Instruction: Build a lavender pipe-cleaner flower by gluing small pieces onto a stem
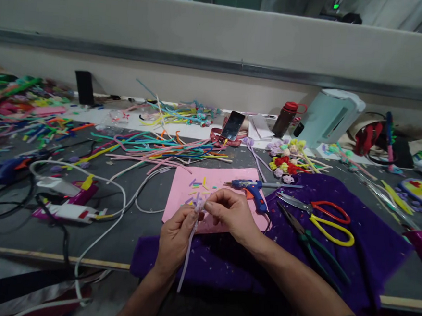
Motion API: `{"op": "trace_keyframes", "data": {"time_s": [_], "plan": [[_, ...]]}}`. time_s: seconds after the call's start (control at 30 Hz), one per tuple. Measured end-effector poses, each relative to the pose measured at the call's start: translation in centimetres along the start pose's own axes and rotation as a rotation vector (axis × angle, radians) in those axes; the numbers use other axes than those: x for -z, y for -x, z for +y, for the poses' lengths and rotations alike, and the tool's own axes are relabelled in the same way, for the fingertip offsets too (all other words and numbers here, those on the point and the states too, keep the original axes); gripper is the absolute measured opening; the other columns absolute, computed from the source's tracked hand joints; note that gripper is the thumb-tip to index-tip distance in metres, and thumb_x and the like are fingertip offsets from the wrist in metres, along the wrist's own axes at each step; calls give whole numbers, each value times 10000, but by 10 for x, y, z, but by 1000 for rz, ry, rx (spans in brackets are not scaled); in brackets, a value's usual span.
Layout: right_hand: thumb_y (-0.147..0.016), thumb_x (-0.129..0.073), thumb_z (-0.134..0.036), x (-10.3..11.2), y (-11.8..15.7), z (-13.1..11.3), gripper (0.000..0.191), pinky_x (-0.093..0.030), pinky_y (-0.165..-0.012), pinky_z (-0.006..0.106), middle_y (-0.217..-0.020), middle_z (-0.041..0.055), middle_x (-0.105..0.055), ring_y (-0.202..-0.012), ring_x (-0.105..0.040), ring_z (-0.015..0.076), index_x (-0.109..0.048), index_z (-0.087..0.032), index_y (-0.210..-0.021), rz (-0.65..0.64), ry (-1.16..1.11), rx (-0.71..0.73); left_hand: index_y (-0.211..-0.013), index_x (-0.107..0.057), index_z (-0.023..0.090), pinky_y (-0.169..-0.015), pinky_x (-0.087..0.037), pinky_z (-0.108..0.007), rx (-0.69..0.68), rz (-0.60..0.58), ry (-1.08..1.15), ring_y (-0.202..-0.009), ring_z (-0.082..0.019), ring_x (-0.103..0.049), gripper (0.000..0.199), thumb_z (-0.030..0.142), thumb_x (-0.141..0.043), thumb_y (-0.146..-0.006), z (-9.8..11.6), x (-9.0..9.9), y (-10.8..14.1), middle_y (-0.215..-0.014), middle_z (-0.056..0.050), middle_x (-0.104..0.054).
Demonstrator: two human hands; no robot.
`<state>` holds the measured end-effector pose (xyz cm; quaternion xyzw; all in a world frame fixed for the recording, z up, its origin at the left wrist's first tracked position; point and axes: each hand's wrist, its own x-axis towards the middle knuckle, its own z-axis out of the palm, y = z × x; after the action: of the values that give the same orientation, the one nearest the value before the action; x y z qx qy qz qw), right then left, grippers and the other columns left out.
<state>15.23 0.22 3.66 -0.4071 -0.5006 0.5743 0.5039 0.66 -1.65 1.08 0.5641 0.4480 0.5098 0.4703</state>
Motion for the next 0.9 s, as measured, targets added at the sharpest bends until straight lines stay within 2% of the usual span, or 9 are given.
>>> {"op": "trace_keyframes", "data": {"time_s": [0.13, 0.47, 0.73, 0.9], "plan": [[-694, -660, -297, -1, 0, -1, 174, -376, -407, 169, -569, -38, -552, -419, -452, 47, -568, -149, -689, -20, -17, -27, -704, -583, 185, -737, -389, -253, -54, -2, -40, -760, -158, -524, 172, 273, -478, -807, 1, 0, 0, -745, -22, -573], [-689, -645, -270, -1, 1, -4, 156, -359, -406, 171, -551, -48, -528, -409, -435, 44, -559, -145, -652, 20, 8, -62, -726, -589, 180, -734, -396, -253, -71, -3, -74, -768, -155, -533, 146, 256, -491, -802, -1, -2, 1, -758, -24, -583], [-723, -619, -322, 0, -1, 3, 185, -357, -420, 169, -557, -45, -527, -422, -450, 49, -554, -152, -688, 22, 31, -35, -773, -623, 150, -573, -381, -223, 92, -44, -6, -585, -113, -482, 242, 340, -478, -806, -12, 1, 0, -645, -8, -559], [-737, -606, -360, -2, 0, 12, 210, -361, -423, 175, -541, -41, -541, -415, -453, 57, -553, -159, -705, 39, 23, -30, -741, -612, 160, -544, -355, -210, 127, -41, 10, -577, -104, -461, 231, 345, -489, -802, -13, 1, 0, -645, -3, -555]]}}
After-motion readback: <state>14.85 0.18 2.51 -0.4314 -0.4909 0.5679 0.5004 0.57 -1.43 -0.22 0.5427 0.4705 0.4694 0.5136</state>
